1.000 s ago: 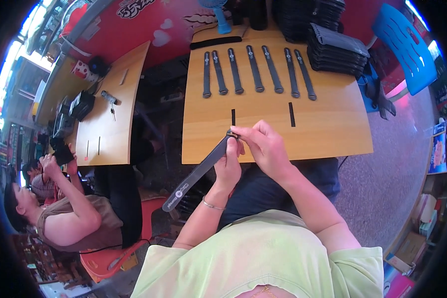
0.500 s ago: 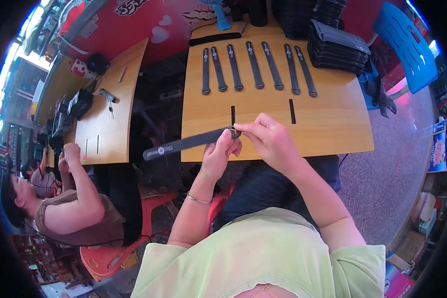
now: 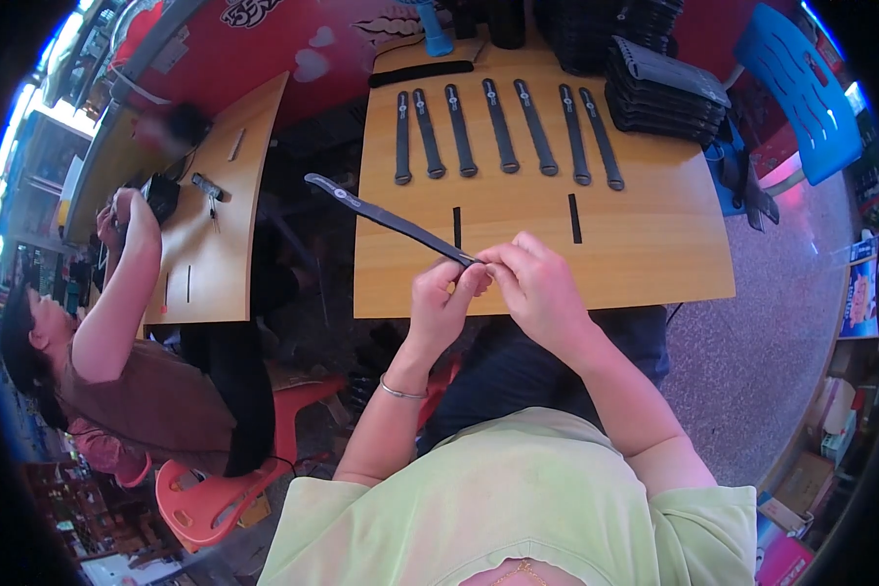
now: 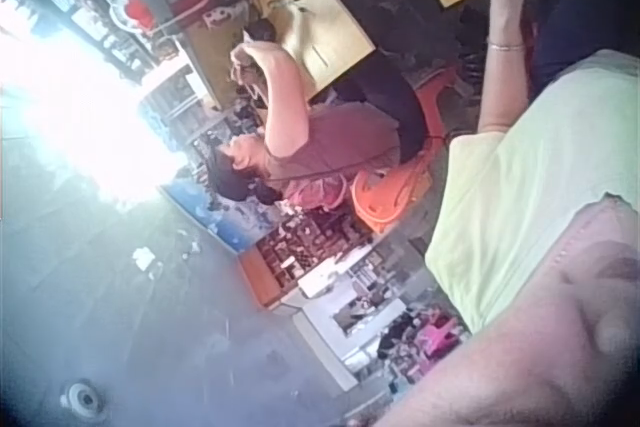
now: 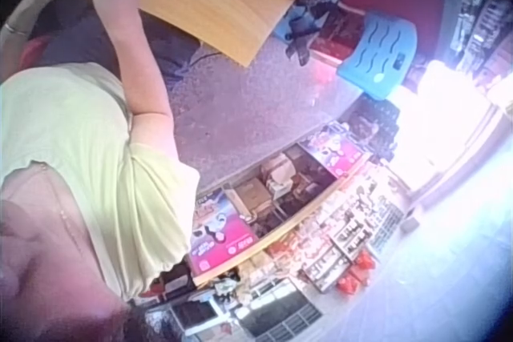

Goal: Assembling plastic components and labels onto black textile straps at a workbench.

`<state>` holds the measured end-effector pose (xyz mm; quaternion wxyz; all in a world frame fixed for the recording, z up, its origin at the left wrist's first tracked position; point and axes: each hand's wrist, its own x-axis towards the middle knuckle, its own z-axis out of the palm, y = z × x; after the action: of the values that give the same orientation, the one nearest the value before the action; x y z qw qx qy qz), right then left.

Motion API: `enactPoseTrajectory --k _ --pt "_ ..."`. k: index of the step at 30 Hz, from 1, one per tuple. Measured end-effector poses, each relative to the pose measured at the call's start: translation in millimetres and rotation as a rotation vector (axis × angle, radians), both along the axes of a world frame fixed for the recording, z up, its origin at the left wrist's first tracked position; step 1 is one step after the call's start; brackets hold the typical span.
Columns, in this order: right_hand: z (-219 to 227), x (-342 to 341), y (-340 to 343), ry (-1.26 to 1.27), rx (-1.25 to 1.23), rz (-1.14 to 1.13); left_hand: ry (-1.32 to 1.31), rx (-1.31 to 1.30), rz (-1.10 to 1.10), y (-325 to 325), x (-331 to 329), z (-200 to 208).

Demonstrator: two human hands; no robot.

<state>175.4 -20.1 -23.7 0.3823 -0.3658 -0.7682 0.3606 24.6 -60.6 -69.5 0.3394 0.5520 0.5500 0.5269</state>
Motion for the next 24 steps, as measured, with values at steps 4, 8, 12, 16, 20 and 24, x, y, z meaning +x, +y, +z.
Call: enactPoseTrajectory --k 4,8,12,16,20,24 --pt "-2 0 3 0.008 -0.028 -0.010 -0.015 -0.017 -0.015 0 -1 3" --pt "-7 -1 14 -0.041 0.125 -0.067 0.084 -0.055 -0.087 -4 -8 12" --pt "3 8 30 -0.038 0.212 -0.062 0.071 -0.127 -0.270 -16 -14 23" --pt "21 24 44 -0.132 0.317 -0.045 0.164 -0.288 -0.486 -32 -19 28" --pt "44 29 19 -0.414 0.328 0.162 -0.075 -0.358 -0.248 -23 -16 26" --pt "44 30 3 -0.454 0.292 0.201 -0.407 -0.312 -0.106 -8 -4 37"
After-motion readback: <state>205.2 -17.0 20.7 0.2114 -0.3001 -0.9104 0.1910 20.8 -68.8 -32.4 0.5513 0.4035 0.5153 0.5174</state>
